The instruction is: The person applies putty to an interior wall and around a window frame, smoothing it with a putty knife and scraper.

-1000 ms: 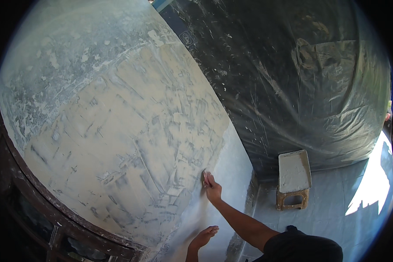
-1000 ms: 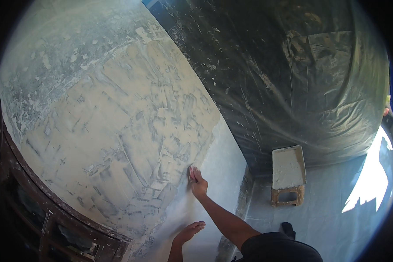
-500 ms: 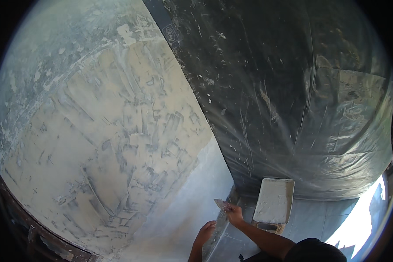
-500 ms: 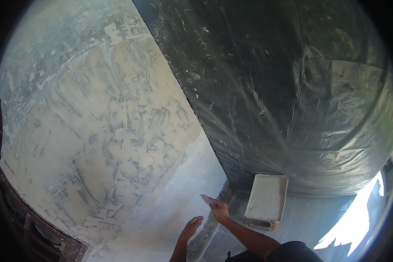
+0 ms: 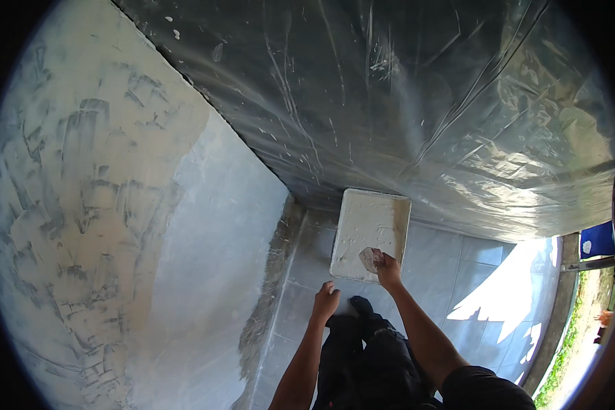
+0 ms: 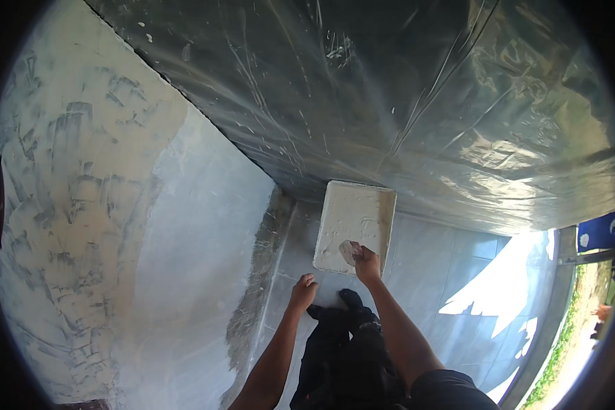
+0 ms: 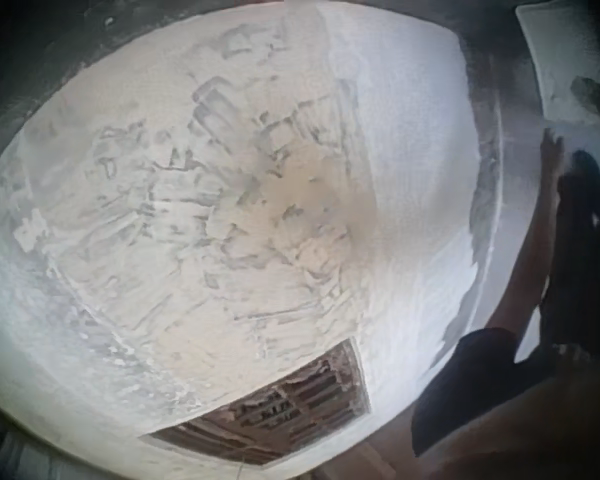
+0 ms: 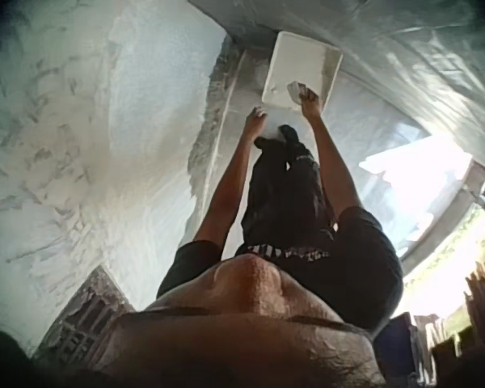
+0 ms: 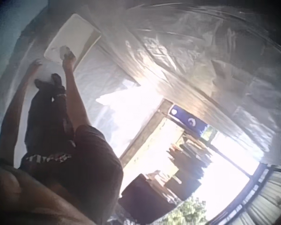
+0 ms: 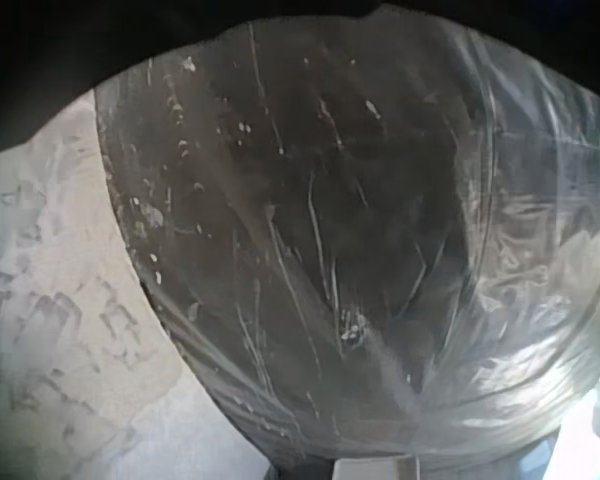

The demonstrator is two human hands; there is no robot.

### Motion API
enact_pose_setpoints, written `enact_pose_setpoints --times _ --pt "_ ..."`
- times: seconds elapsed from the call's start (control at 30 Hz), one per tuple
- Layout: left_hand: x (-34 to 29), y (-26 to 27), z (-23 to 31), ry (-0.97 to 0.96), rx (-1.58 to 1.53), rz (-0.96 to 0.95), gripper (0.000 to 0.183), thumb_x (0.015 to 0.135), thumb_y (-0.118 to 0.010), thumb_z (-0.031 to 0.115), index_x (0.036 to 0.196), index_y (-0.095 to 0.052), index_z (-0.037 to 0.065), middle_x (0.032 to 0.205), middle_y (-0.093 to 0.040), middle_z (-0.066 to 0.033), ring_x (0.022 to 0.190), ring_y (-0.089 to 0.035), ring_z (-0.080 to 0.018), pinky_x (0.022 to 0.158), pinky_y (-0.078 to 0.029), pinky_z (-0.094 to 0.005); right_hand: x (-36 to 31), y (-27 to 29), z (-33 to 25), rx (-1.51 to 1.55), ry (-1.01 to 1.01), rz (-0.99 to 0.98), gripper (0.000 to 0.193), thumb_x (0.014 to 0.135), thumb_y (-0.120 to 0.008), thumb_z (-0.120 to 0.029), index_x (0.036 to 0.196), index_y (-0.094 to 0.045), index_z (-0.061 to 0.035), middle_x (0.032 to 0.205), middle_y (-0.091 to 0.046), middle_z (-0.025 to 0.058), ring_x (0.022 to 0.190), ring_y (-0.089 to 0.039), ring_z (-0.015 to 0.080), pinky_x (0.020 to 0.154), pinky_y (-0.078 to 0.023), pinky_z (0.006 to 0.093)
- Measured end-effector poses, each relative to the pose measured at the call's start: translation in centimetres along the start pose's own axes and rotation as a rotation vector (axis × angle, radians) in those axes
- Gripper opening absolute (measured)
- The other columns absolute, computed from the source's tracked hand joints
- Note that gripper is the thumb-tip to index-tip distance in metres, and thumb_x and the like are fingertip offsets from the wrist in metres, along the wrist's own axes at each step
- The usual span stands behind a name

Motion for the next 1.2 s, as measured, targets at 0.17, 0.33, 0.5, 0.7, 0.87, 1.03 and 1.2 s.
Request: enact_pose_setpoints --times 0.17,0.33,0.5,0.7,0.87,1.03,1.2 --pt "3.4 -3.6 -5.1 0.189 0.181 -0.002 0.055 0.091 -0.057 0.028 0.132 -0.049 -0.008 0.13 -0.059 -0.0279 0.125 -0.055 -0.0382 0.105 -0.043 -0.0405 1.6 -1.0 4.3 -0.281 0.065 -0.346 0.025 0.087 -0.061 -0.012 0.11 -0.07 -0.0101 0.1 -0.068 0.0216 0.097 -0.064 0.0419 0.082 -0.05 0.0453" --pt "4.5 -7.1 -6.8 0.18 0.137 -0.014 0.059 0.093 -0.056 0.034 0.133 -0.048 -0.009 0.129 -0.059 -0.0288 0.124 -0.055 -0.0386 0.105 -0.042 -0.0407 3.7 -1.6 6.1 -0.539 0.004 -0.503 0.029 0.087 -0.055 -0.002 0.111 -0.07 -0.0057 0.107 -0.071 0.014 0.099 -0.066 0.0367 0.087 -0.052 0.0425" --pt "5.4 -9.3 -8.6 0.266 -0.011 -0.104 0.064 0.095 -0.055 0.037 0.142 -0.042 -0.004 0.142 -0.051 -0.0238 0.133 -0.049 -0.0346 0.11 -0.036 -0.0405 2.8 -2.4 7.0 -0.598 0.046 -0.551 0.035 0.083 -0.055 0.002 0.112 -0.071 -0.0086 0.105 -0.071 0.016 0.098 -0.067 0.0367 0.085 -0.053 0.0433" --pt "5.1 -10.9 -7.9 0.502 -1.042 -0.111 0.078 0.097 -0.053 0.044 0.154 -0.019 0.003 0.158 -0.029 -0.0139 0.149 -0.023 -0.032 0.119 -0.016 -0.0483 2.6 -1.5 7.6 -0.518 0.059 -0.518 0.042 0.078 -0.054 0.004 0.113 -0.071 -0.0111 0.096 -0.07 0.0207 0.092 -0.066 0.0397 0.082 -0.053 0.0453" --pt "5.2 -10.2 -8.0 0.49 -1.079 -0.123 0.078 0.097 -0.051 0.046 0.154 -0.021 0.003 0.158 -0.029 -0.013 0.149 -0.021 -0.0307 0.119 -0.014 -0.0491 2.6 -2.6 6.5 -0.594 0.002 -0.579 0.039 0.078 -0.054 0.004 0.11 -0.071 -0.0096 0.095 -0.07 0.0206 0.092 -0.067 0.0395 0.081 -0.053 0.0454" --pt "4.6 -10.3 -7.6 0.488 -1.07 -0.148 0.077 0.098 -0.048 0.047 0.154 -0.021 0.002 0.159 -0.028 -0.0133 0.15 -0.019 -0.03 0.12 -0.011 -0.0493 3.3 -3.4 7.3 -0.664 0.136 -0.624 0.037 0.077 -0.056 -0.008 0.109 -0.072 -0.0147 0.097 -0.07 0.0198 0.095 -0.067 0.0376 0.089 -0.052 0.0454" --pt "4.6 -9.6 -7.6 0.495 -1.154 -0.159 0.076 0.098 -0.047 0.046 0.154 -0.02 0.002 0.161 -0.023 -0.0153 0.15 -0.017 -0.0323 0.12 -0.011 -0.0479 5.9 -3.8 7.3 -0.768 0.222 -0.761 0.033 0.079 -0.056 -0.012 0.107 -0.073 -0.0122 0.099 -0.07 0.0194 0.095 -0.067 0.0355 0.09 -0.052 0.0437"
Point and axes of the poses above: each hand's wrist, its own x-axis towards the middle knuckle, its own y-axis out of the back of the hand, z = x × y, the point moved 2 cm from there along x, towards the middle knuckle
